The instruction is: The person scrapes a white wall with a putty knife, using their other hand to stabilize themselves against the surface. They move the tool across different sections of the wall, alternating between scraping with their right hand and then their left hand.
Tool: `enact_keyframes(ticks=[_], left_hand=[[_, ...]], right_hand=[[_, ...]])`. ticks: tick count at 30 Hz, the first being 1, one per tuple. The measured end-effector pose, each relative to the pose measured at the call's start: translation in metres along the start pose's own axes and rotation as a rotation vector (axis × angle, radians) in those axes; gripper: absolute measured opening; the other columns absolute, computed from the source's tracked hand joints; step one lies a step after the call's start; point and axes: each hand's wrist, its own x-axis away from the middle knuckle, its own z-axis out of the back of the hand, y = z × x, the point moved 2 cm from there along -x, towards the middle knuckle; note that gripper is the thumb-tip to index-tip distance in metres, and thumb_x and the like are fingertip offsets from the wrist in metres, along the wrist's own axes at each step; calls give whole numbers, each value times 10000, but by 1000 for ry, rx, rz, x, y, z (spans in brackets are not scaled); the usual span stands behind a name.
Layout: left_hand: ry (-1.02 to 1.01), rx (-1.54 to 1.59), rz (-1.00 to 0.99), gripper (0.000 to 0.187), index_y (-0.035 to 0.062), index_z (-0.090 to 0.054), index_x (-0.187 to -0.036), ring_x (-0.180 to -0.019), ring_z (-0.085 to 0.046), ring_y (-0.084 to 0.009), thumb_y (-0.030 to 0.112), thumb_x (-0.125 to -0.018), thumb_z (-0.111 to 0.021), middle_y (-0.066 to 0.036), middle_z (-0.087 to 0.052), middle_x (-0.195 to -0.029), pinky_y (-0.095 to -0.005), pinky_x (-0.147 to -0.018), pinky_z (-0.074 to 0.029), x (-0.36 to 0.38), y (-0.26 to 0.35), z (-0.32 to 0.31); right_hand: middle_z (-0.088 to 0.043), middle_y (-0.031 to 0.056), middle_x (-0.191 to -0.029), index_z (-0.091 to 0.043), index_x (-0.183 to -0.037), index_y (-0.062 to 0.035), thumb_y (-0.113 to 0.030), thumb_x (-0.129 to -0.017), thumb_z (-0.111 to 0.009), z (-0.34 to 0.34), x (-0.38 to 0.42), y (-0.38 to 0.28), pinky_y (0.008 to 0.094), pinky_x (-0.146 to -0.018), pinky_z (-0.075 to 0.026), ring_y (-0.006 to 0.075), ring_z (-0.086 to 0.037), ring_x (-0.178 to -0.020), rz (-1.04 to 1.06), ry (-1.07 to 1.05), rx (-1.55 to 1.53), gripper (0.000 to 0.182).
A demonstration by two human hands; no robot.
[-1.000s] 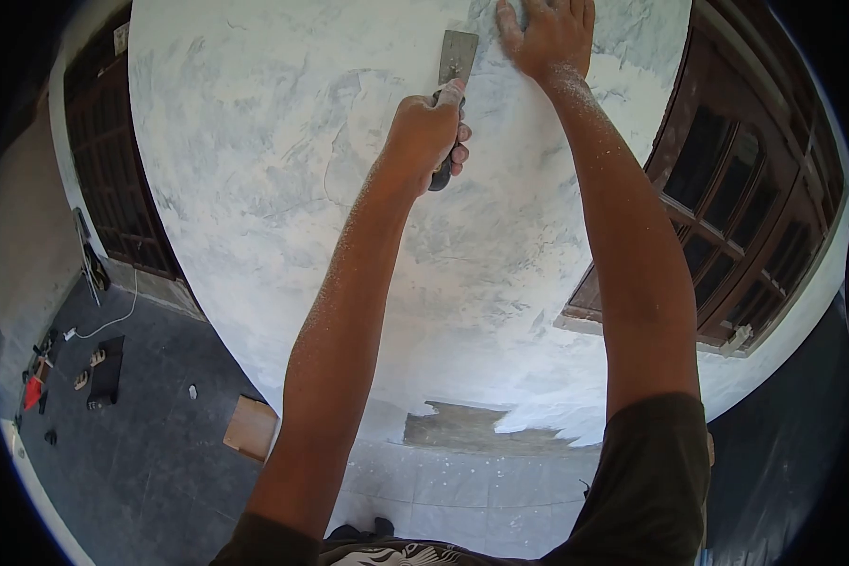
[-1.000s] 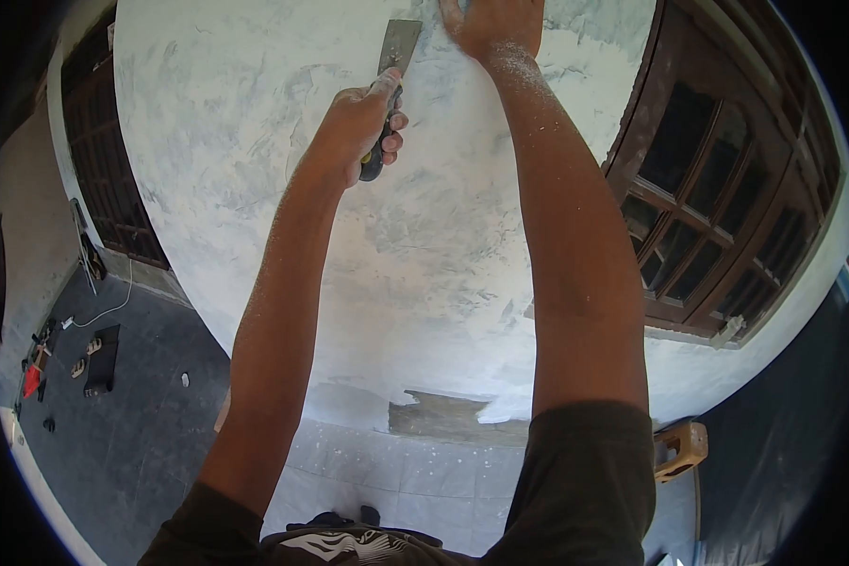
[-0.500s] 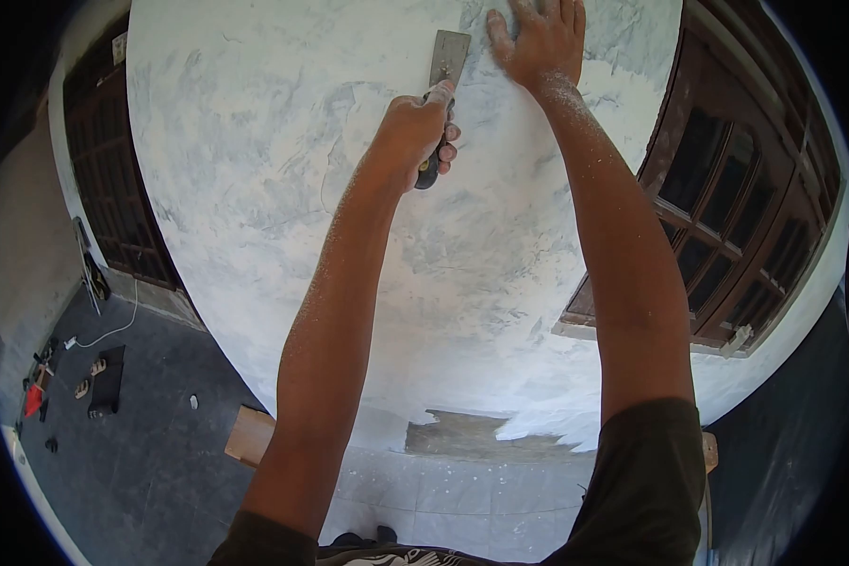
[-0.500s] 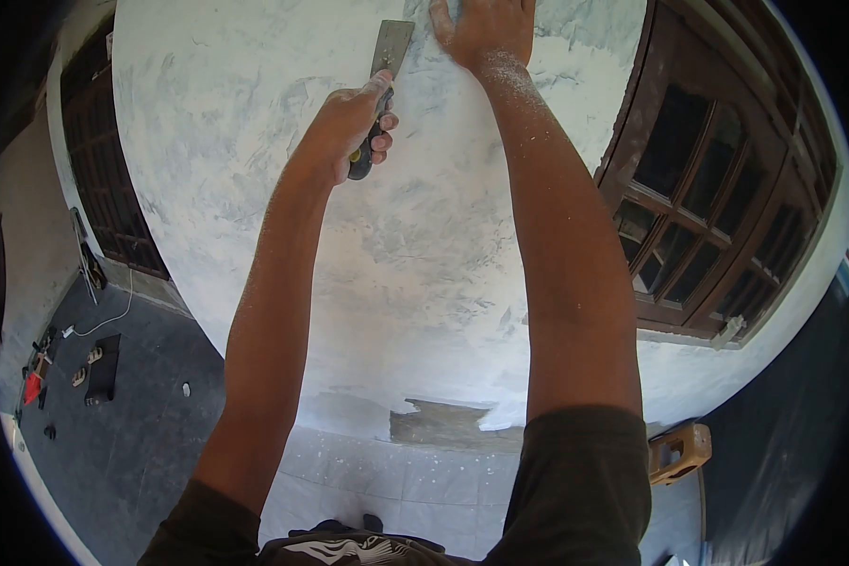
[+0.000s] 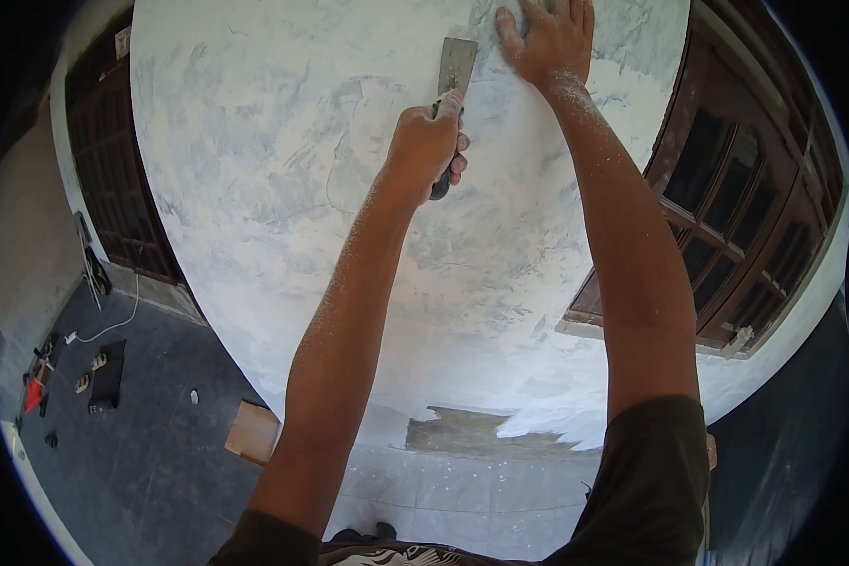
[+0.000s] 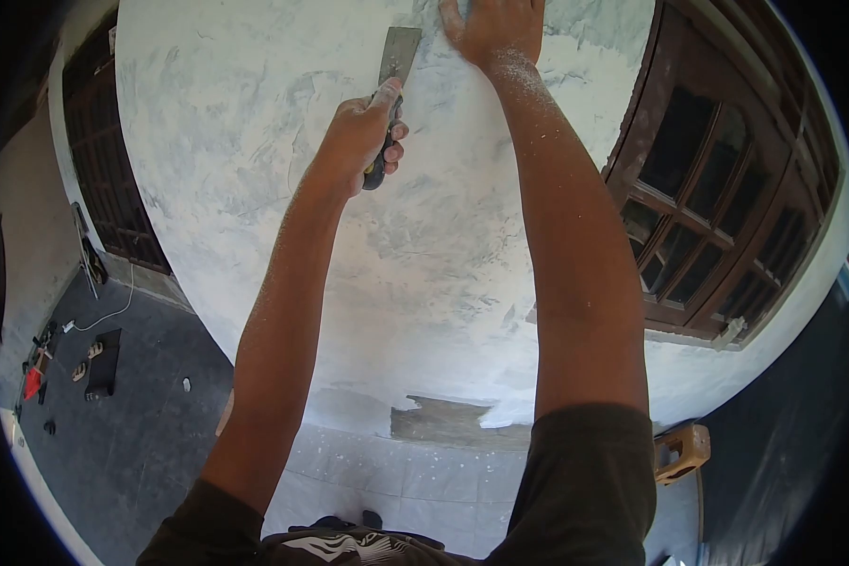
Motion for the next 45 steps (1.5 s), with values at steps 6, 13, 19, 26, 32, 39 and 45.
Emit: enact_keyframes(ticks=[6,13,19,26,32,39,45], left_hand=[[9,-29,16,391,92,-482,-859,-501,-452,-102,428,-1057,-515,0,-481,-669,-280,-451,-404,-3,12,-3],[8,-38,34,385,87,-482,-868,-495,-453,-103,421,-1055,-515,-4,-488,-667,-288,-450,-408,-4,10,-3],[8,-35,-1,387,91,-484,-861,-489,-449,-102,425,-1055,-517,-4,-484,-657,-282,-444,-397,-3,-2,-3],[22,-83,-30,394,94,-487,-855,-481,-446,-102,433,-1050,-527,2,-482,-652,-284,-445,-398,-8,9,2],[9,-51,32,390,97,-489,-853,-486,-444,-103,431,-1054,-516,1,-477,-654,-282,-446,-394,-2,1,0],[14,-15,8,392,99,-486,-857,-483,-440,-106,437,-1054,-516,-5,-482,-663,-286,-444,-391,-2,3,-4],[-10,-65,15,376,91,-492,-888,-486,-441,-104,426,-1057,-514,-5,-485,-668,-289,-446,-397,-9,7,1]], right_hand=[[-275,209,-1640,-399,-1560,-158,-389,-974,-507,-1,-2,2,511,-1254,-141,376,-206,-1531,3,9,15,640],[-281,216,-1634,-403,-1557,-154,-393,-963,-518,-1,0,2,519,-1250,-149,383,-213,-1527,4,-7,9,651],[-291,220,-1627,-406,-1555,-155,-388,-957,-524,0,-1,2,517,-1248,-154,386,-224,-1520,4,6,-15,652],[-292,210,-1629,-420,-1548,-157,-378,-962,-525,-2,1,1,515,-1250,-156,379,-215,-1525,8,17,-3,635],[-290,206,-1631,-420,-1547,-152,-381,-963,-526,2,-2,1,514,-1252,-154,374,-208,-1529,5,16,-4,636],[-296,218,-1625,-421,-1545,-147,-377,-958,-537,0,1,2,515,-1251,-151,380,-217,-1524,14,31,1,642],[-294,217,-1627,-417,-1547,-148,-383,-958,-535,2,0,0,511,-1254,-139,376,-211,-1528,8,16,-14,645]])
